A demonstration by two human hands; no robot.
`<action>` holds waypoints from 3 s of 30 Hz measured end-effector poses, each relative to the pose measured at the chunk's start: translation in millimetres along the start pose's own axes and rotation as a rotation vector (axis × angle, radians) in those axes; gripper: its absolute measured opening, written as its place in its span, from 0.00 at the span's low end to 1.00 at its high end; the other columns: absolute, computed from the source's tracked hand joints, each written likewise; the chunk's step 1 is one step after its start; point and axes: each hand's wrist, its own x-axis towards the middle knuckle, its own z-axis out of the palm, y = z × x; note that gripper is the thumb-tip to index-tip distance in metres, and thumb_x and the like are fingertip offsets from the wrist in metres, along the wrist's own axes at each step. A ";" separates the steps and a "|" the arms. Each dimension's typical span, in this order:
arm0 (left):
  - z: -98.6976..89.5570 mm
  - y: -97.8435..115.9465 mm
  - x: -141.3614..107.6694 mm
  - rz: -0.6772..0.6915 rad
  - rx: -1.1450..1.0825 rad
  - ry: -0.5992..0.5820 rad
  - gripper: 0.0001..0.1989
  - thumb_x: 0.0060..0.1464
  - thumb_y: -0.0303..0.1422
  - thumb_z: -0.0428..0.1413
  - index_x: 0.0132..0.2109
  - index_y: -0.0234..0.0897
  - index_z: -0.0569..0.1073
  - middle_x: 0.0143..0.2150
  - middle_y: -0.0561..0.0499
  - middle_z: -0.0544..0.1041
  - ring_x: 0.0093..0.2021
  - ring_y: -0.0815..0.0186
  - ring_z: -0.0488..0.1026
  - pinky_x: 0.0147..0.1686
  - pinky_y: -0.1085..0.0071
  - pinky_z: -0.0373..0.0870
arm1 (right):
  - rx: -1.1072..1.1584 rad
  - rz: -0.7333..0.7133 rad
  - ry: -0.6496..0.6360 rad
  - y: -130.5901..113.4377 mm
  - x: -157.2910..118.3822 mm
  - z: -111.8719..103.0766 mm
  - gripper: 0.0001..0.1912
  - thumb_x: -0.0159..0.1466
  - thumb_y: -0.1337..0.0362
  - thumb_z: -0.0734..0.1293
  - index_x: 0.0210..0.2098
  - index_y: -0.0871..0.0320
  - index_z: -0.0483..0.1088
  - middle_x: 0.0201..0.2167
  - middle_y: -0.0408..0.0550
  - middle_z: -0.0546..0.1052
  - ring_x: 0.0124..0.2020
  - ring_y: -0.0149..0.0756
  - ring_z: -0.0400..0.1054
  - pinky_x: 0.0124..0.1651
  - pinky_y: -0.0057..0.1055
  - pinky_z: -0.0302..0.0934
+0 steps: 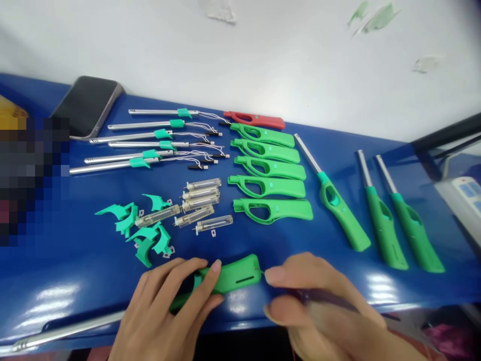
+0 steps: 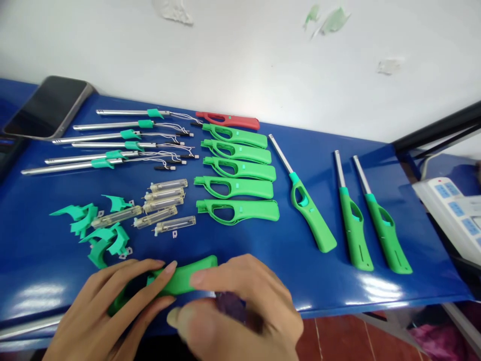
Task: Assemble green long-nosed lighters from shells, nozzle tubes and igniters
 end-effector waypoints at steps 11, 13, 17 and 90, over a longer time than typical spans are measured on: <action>-3.4 4.4 7.8 0.074 0.107 0.030 0.24 0.77 0.19 0.53 0.74 0.31 0.72 0.58 0.38 0.78 0.58 0.50 0.74 0.55 0.54 0.73 | -0.146 -0.276 0.235 1.1 8.9 6.0 0.33 0.72 0.75 0.76 0.67 0.33 0.81 0.44 0.40 0.87 0.39 0.35 0.84 0.33 0.31 0.82; -4.9 2.7 11.6 0.126 0.157 0.056 0.22 0.78 0.19 0.50 0.72 0.30 0.73 0.55 0.39 0.80 0.56 0.50 0.76 0.54 0.54 0.74 | -0.184 -0.365 0.247 2.0 9.9 6.2 0.30 0.72 0.69 0.80 0.67 0.34 0.81 0.43 0.42 0.83 0.39 0.35 0.81 0.33 0.31 0.81; -6.5 -0.1 19.0 0.204 0.201 0.119 0.18 0.80 0.22 0.50 0.70 0.27 0.74 0.53 0.40 0.82 0.53 0.50 0.79 0.52 0.54 0.74 | -0.186 -0.424 0.072 5.0 15.4 -2.8 0.27 0.78 0.73 0.69 0.70 0.41 0.80 0.52 0.46 0.85 0.50 0.39 0.83 0.45 0.35 0.84; 14.3 -3.8 -11.3 0.110 0.026 0.044 0.39 0.65 0.19 0.53 0.81 0.39 0.68 0.70 0.46 0.81 0.68 0.52 0.71 0.68 0.54 0.64 | 0.622 -0.102 -0.143 -9.9 11.0 2.0 0.19 0.83 0.51 0.63 0.36 0.48 0.60 0.25 0.39 0.58 0.25 0.37 0.53 0.30 0.35 0.58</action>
